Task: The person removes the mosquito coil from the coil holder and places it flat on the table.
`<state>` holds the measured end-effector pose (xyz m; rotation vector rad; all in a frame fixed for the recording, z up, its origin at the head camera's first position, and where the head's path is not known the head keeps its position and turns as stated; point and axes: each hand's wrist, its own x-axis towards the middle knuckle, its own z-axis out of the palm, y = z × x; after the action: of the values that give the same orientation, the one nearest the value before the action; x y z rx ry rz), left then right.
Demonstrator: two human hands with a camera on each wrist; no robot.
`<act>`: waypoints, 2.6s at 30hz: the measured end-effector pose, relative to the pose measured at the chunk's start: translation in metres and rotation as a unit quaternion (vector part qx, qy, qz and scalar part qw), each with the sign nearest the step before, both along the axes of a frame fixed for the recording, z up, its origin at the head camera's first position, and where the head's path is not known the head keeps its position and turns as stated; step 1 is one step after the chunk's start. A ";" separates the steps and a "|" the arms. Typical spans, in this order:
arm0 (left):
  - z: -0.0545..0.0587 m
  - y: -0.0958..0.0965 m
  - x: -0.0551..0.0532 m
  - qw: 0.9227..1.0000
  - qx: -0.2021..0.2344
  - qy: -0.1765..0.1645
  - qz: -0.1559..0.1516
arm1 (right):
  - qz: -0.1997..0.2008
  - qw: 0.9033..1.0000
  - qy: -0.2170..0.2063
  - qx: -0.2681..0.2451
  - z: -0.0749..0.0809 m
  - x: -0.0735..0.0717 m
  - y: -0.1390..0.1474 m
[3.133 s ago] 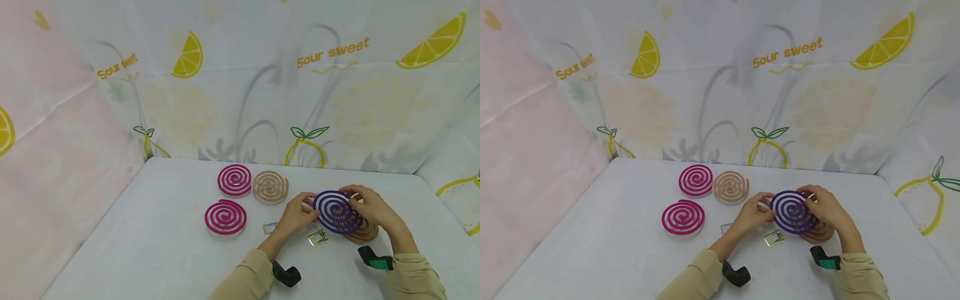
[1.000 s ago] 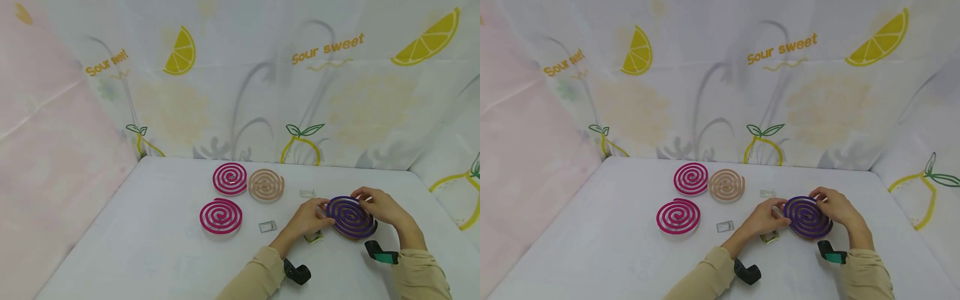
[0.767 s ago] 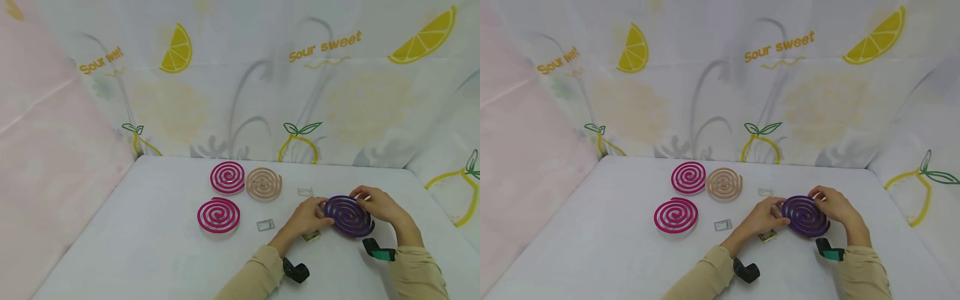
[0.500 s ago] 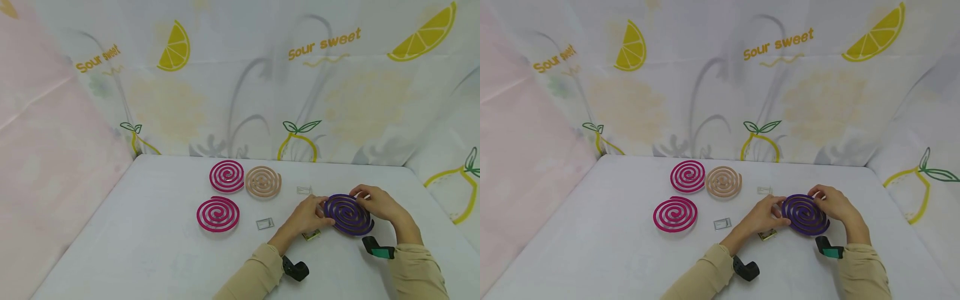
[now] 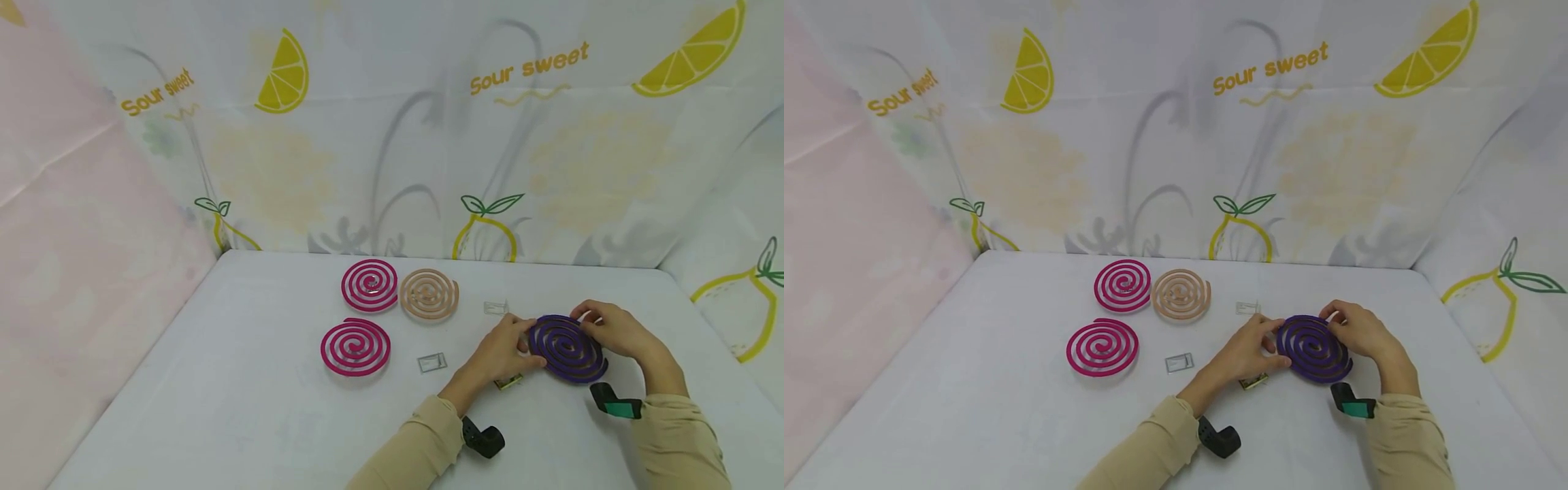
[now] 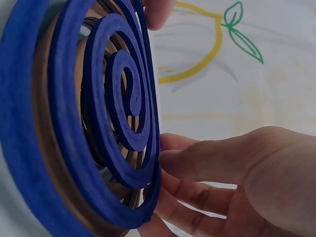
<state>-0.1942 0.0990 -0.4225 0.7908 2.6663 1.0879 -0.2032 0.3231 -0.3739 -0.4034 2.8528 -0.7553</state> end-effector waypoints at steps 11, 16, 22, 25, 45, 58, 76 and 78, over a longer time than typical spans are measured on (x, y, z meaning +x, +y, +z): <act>0.004 0.000 0.004 1.000 -0.016 0.012 0.006 | 0.003 1.000 -0.014 0.004 0.000 -0.001 -0.001; 0.005 0.000 0.005 0.999 -0.023 0.020 0.009 | 0.004 1.000 -0.004 0.010 0.000 -0.001 -0.001; 0.004 0.002 0.006 0.999 -0.026 0.016 0.016 | -0.002 1.000 -0.011 0.009 -0.001 -0.001 -0.001; 0.003 0.002 0.005 0.999 -0.025 0.015 0.015 | -0.004 1.000 -0.015 0.007 -0.002 -0.001 -0.001; 0.004 -0.005 0.001 0.999 0.035 0.001 -0.001 | -0.007 1.000 0.008 -0.003 -0.002 -0.001 -0.005; 0.016 -0.016 -0.006 0.993 0.100 0.053 0.025 | -0.062 0.992 0.103 -0.048 0.009 -0.002 -0.027; 0.022 -0.052 -0.022 0.990 0.119 0.068 0.039 | -0.023 0.992 0.083 -0.089 0.005 -0.004 -0.068; 0.023 -0.057 -0.024 0.988 0.123 0.080 0.038 | -0.019 0.992 0.084 -0.090 0.004 -0.005 -0.072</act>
<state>-0.2177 0.0417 -0.3992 0.8576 2.7455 1.4529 -0.2087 0.2510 -0.3701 -0.4580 2.9652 -1.0388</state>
